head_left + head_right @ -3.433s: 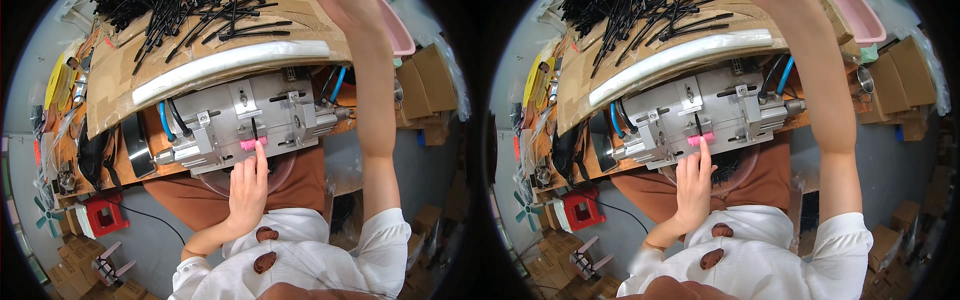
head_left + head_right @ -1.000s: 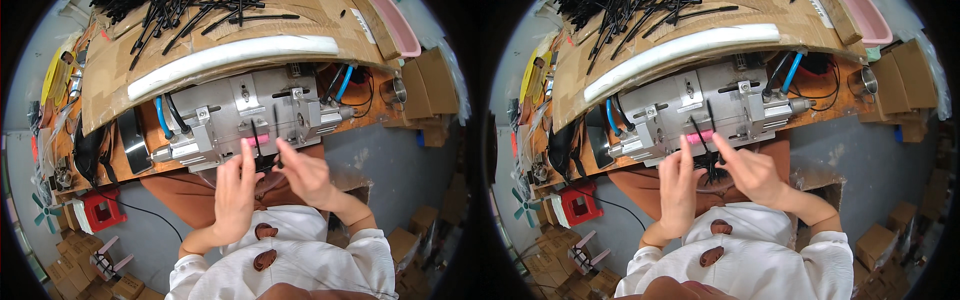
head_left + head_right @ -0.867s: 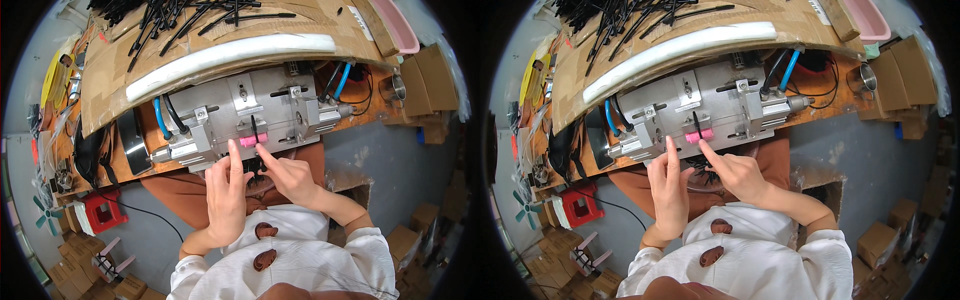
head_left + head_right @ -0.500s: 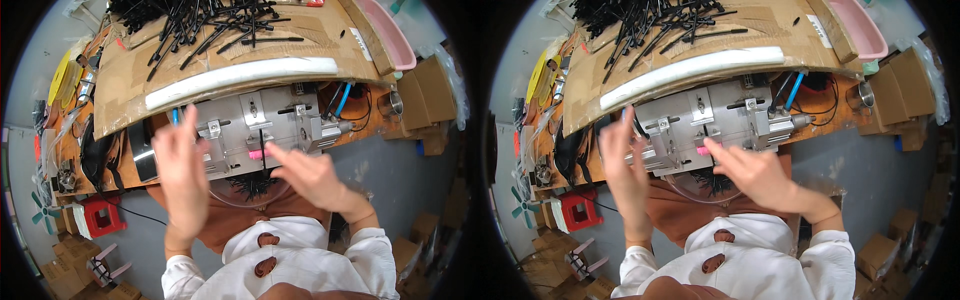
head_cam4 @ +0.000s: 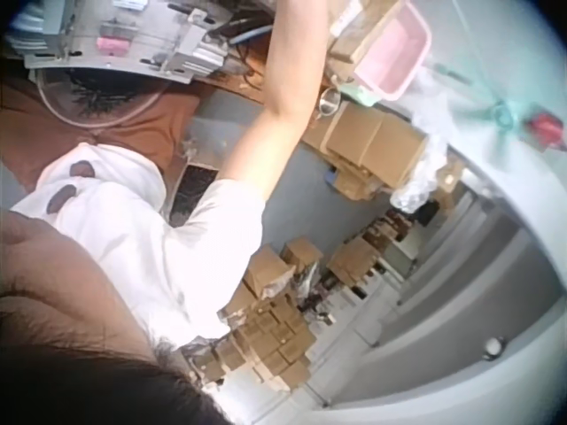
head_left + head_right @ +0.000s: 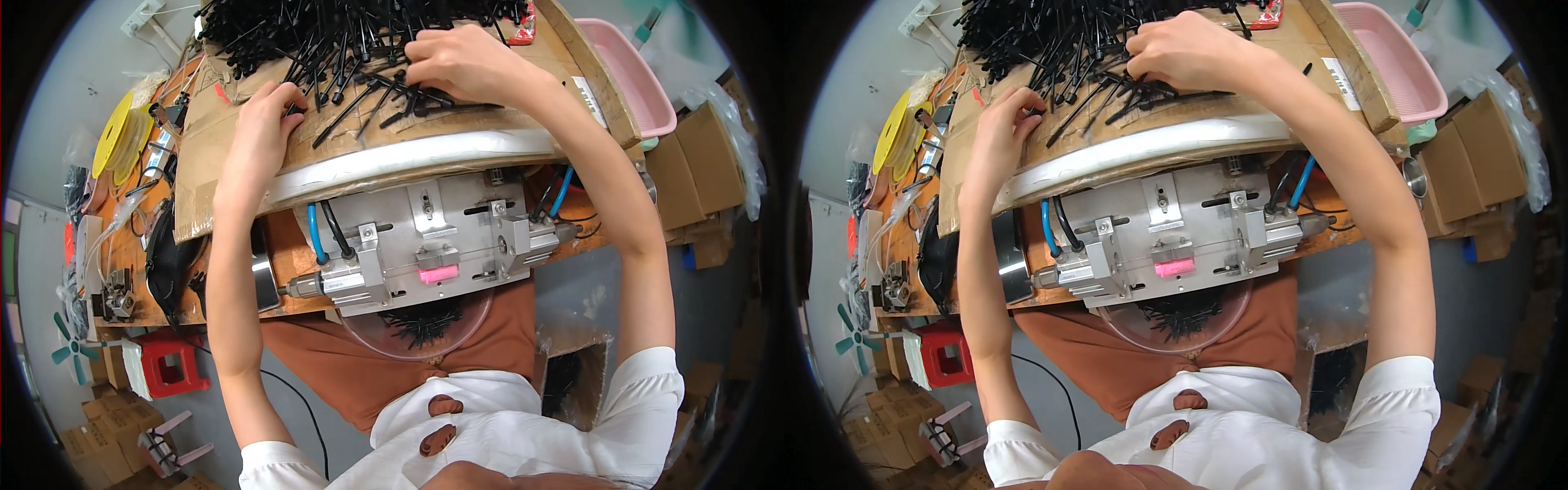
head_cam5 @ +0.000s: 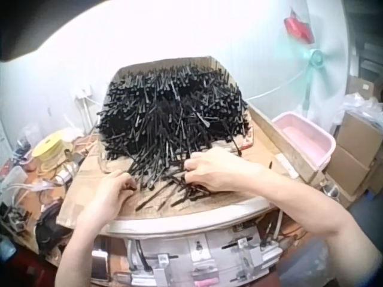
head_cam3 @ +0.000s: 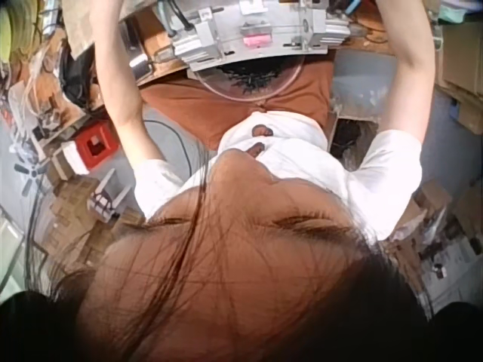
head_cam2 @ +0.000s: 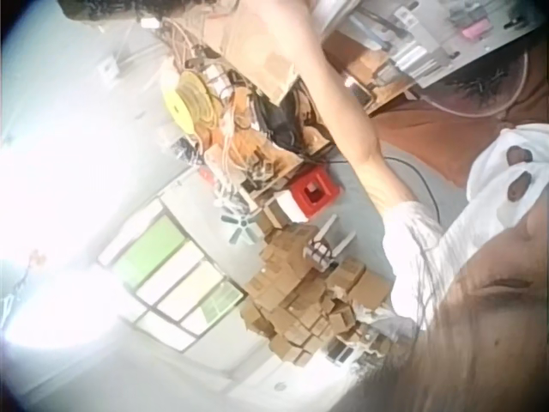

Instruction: The person picks up mascara brushes one at a time from a pile and inserts them into a pneumatic machine for processing. After each cycle, the person removes the brush and drops it into a bowl below the workspace.

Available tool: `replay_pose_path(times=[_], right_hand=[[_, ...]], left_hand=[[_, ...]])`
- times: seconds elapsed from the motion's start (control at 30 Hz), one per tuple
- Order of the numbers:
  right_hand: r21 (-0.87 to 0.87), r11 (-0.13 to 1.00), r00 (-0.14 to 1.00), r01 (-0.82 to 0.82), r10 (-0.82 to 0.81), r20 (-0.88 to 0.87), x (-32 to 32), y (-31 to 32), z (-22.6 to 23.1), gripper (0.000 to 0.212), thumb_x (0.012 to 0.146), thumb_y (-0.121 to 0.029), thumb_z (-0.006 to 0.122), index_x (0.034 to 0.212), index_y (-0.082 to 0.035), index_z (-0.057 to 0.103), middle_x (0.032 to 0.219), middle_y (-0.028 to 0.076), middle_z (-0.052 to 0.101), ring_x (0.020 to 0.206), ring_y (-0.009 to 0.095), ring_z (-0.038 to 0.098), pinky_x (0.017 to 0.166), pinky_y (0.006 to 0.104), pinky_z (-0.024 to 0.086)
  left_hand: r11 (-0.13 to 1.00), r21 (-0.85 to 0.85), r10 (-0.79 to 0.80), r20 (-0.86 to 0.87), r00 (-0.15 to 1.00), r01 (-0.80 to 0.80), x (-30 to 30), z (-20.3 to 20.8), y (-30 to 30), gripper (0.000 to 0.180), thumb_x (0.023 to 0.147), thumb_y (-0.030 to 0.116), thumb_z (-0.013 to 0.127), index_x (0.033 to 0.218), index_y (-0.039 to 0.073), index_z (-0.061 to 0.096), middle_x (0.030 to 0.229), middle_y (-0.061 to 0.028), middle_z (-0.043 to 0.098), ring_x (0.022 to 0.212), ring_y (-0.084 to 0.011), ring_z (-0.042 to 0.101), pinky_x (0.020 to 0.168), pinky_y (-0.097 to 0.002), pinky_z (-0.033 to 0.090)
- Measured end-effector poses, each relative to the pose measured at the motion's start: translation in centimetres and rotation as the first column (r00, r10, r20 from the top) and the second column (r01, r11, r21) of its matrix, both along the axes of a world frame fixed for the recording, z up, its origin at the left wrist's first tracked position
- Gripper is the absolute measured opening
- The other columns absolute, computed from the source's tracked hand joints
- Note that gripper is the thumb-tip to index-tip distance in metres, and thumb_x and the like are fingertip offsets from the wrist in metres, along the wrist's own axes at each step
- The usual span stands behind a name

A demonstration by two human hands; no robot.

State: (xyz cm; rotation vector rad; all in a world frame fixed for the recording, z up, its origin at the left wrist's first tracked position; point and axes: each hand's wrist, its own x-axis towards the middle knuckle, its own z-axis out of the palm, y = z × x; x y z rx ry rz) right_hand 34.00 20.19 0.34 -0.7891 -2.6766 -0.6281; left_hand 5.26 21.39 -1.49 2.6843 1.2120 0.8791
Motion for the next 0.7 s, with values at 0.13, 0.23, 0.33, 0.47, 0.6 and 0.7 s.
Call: replay_pose_path(times=[0.13,0.23,0.33,0.47,0.6,0.7], right_hand=[[-0.172,0.981,0.949,0.086,-0.133,-0.285,-0.1,-1.6,0.4,0.009,0.081,-0.012,0.067,0.087,-0.007,0.070,0.081,0.002,0.064,0.078,0.019,0.063,0.067,0.0320,0.051],[-0.530,0.848,0.727,0.002,-0.365,-0.581,0.1,-1.6,1.2,0.013,0.089,-0.013,0.062,0.087,-0.002,0.070,0.088,0.001,0.068,0.081,0.015,0.064,0.072,0.0295,0.052],[-0.551,0.833,0.692,-0.047,-0.370,-0.620,1.8,-1.1,1.6,0.021,0.094,-0.017,0.055,0.100,0.001,0.065,0.089,0.007,0.067,0.074,0.011,0.062,0.063,0.0238,0.050],[-0.683,0.727,0.482,-0.073,-0.574,-0.662,2.6,-3.6,3.6,0.026,0.100,-0.022,0.044,0.104,0.000,0.058,0.086,0.008,0.062,0.060,0.011,0.059,0.051,0.0228,0.050],[-0.709,0.677,0.359,-0.197,-0.624,-0.694,3.4,-5.0,3.3,0.026,0.102,-0.023,0.040,0.101,-0.001,0.054,0.081,0.006,0.059,0.064,0.012,0.062,0.055,0.0233,0.052],[-0.721,0.653,0.292,-0.234,-0.660,-0.692,4.1,-5.6,2.1,0.020,0.100,-0.018,0.045,0.105,-0.001,0.054,0.079,0.005,0.057,0.066,0.012,0.062,0.058,0.0223,0.050]], left_hand=[[0.996,-0.020,-0.082,0.000,0.997,0.082,-1.1,0.8,0.8,0.020,0.077,-0.013,0.058,0.094,-0.001,0.060,0.088,-0.0111,0.060,0.076,-0.0232,0.060,0.071,-0.0315,0.048],[0.998,0.012,-0.065,-0.074,0.995,0.066,-1.4,1.0,0.9,0.021,0.076,-0.012,0.060,0.094,-0.001,0.061,0.089,-0.0111,0.060,0.075,-0.0230,0.061,0.071,-0.0303,0.049],[0.991,-0.111,-0.077,-0.014,0.997,0.075,-0.5,1.5,-0.2,0.016,0.079,-0.008,0.060,0.092,0.000,0.063,0.089,-0.0081,0.061,0.078,-0.0181,0.061,0.074,-0.0282,0.049],[0.964,-0.246,-0.100,0.031,0.995,0.104,-1.9,2.8,0.7,0.014,0.086,0.003,0.061,0.100,0.003,0.064,0.087,-0.0060,0.061,0.084,-0.0156,0.061,0.075,-0.0284,0.050],[0.574,-0.656,0.110,0.656,0.747,0.491,-6.0,5.3,2.6,0.026,0.094,0.023,0.059,0.113,0.004,0.059,0.101,-0.0054,0.061,0.093,-0.0127,0.058,0.087,-0.0228,0.049],[0.566,-0.635,0.171,0.714,0.679,0.526,-6.7,6.4,1.9,0.028,0.094,0.023,0.059,0.114,0.004,0.057,0.103,-0.0067,0.061,0.095,-0.0129,0.059,0.092,-0.0245,0.048]])
